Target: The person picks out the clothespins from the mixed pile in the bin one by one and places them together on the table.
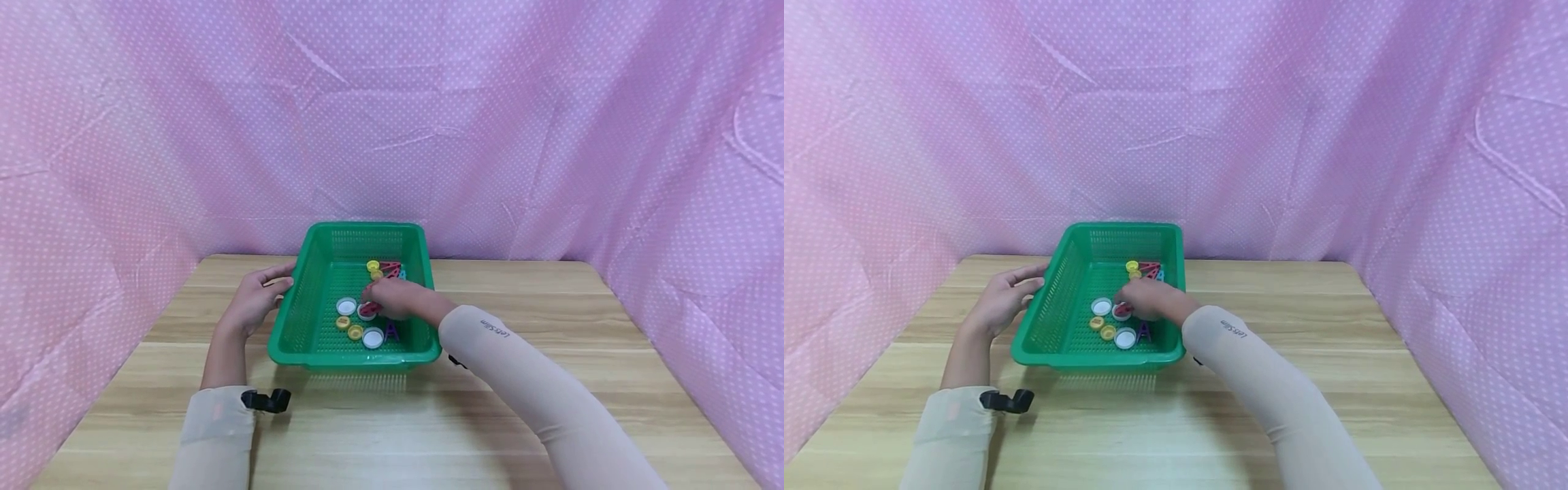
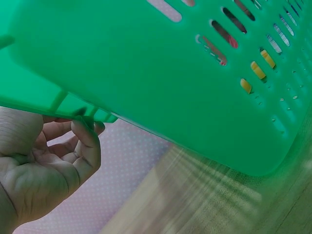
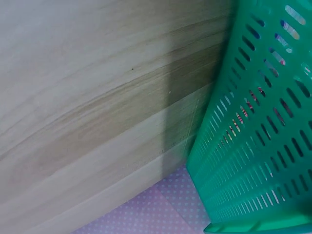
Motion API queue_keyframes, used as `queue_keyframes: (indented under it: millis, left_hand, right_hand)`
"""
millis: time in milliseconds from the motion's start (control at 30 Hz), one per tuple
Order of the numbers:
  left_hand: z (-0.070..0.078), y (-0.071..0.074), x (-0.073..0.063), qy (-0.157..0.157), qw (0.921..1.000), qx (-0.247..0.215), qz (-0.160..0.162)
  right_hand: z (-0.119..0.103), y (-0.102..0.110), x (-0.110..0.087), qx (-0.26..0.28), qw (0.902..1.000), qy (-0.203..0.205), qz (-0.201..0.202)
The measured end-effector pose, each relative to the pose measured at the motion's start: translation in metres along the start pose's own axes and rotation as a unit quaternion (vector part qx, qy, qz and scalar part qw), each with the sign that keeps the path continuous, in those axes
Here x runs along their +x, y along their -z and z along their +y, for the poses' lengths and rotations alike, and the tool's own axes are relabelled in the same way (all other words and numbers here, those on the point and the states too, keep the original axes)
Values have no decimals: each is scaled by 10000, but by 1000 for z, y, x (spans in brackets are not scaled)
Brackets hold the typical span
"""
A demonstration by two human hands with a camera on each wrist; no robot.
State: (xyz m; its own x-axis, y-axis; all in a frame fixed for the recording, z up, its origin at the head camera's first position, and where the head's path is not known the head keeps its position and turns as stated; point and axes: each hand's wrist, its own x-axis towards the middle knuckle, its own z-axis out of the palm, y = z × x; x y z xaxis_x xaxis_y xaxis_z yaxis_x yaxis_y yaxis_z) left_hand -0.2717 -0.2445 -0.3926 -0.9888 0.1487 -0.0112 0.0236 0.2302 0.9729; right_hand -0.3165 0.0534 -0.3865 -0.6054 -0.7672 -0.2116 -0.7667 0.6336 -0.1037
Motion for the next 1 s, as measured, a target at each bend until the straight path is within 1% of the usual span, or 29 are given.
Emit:
queue_keyframes:
  millis: [133,200,267,333,567,733,1000]
  left_hand:
    - [-2,0,1,-6,10000,4,42]
    - [-3,0,2,-31,10000,-3,40]
    - [-3,0,2,-46,10000,-13,40]
    - [-3,0,2,-54,10000,-9,41]
    - [-3,1,1,22,10000,76,54]
    - [-2,1,1,17,10000,44,17]
    - [0,1,-1,21,10000,-18,-31]
  right_hand:
    - [1,1,-1,843,9964,-41,89]
    - [3,1,0,1103,9938,-28,97]
    - [3,1,0,1227,9924,-38,99]
    - [4,0,1,1206,9926,-61,88]
    - [2,0,1,623,9979,-143,34]
    - [2,0,0,487,9984,-267,39]
    - [2,-1,3,392,9990,-195,-50]
